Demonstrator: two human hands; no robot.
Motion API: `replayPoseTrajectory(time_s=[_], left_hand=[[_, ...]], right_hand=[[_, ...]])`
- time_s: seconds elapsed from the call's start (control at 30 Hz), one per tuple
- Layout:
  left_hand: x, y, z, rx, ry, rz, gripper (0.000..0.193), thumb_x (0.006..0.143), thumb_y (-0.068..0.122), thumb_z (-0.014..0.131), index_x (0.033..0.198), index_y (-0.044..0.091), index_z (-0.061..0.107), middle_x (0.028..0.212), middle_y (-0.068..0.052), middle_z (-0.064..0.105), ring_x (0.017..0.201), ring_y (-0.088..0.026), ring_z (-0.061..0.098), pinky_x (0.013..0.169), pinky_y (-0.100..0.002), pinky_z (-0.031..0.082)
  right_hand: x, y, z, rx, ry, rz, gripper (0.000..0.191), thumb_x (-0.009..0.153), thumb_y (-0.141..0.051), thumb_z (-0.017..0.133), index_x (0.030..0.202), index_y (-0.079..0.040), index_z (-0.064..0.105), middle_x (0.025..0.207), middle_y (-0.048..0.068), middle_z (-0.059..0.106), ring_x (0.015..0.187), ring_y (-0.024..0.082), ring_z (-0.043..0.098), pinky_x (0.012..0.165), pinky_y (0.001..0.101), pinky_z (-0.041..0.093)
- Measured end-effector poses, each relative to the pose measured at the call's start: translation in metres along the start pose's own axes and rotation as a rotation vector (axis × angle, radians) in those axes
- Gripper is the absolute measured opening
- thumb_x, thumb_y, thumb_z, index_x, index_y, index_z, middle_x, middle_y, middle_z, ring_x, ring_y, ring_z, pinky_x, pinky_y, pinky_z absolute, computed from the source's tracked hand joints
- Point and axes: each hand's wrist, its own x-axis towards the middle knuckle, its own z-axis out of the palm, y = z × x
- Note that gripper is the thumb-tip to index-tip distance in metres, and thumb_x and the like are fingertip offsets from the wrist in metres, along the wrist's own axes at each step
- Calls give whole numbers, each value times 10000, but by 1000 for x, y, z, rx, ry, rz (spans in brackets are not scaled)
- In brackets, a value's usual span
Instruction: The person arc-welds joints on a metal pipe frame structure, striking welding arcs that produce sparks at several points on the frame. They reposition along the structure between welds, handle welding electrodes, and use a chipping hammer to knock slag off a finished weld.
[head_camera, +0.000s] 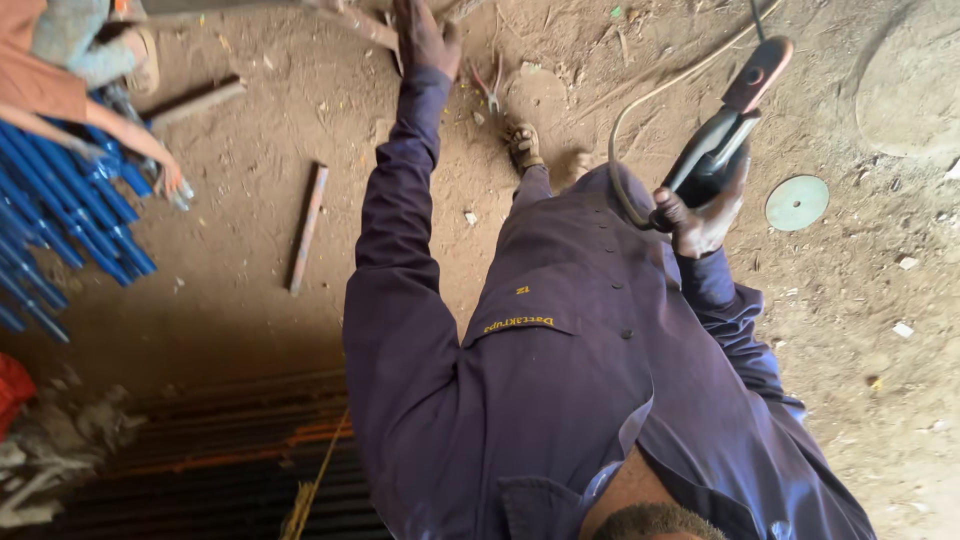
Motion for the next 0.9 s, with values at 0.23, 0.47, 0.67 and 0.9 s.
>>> replayPoseTrajectory(time_s=[0.23, 0.47, 0.67, 0.9], left_hand=[[-111, -23, -41, -103, -228, -371, 726, 787, -74, 629, 1473, 33, 419, 1443, -222, 483, 1422, -392, 469, 1205, -466, 449], [-81, -93, -85, 76, 146, -97, 702, 876, 22, 730, 1511, 63, 433, 1594, -234, 411, 1539, -407, 326, 1284, -530, 298], [66, -116, -120, 75, 203, 8, 812, 852, 163, 814, 1500, -49, 372, 1497, -305, 378, 1418, -485, 369, 1211, -550, 349], [138, -136, -119, 236, -131, -41, 708, 756, 300, 834, 1300, 25, 474, 1361, -260, 500, 1223, -459, 484, 976, -560, 418]], right_hand=[[6, -16, 10, 302, -149, 394, 396, 1090, -191, 708, 1218, 130, 515, 922, 227, 688, 675, 277, 690, 627, 345, 563], [-3, 12, 23, 376, -296, 295, 599, 1074, -106, 638, 1514, -69, 233, 1256, 160, 650, 980, 283, 751, 856, 434, 662], [-43, 13, 78, 241, -212, 206, 553, 1061, -82, 661, 1455, -85, 275, 1060, 108, 618, 772, 173, 673, 678, 336, 590], [-64, -26, 223, 133, -21, 167, 601, 1033, -70, 684, 1485, -71, 288, 1025, 59, 591, 766, 119, 608, 656, 286, 530]])
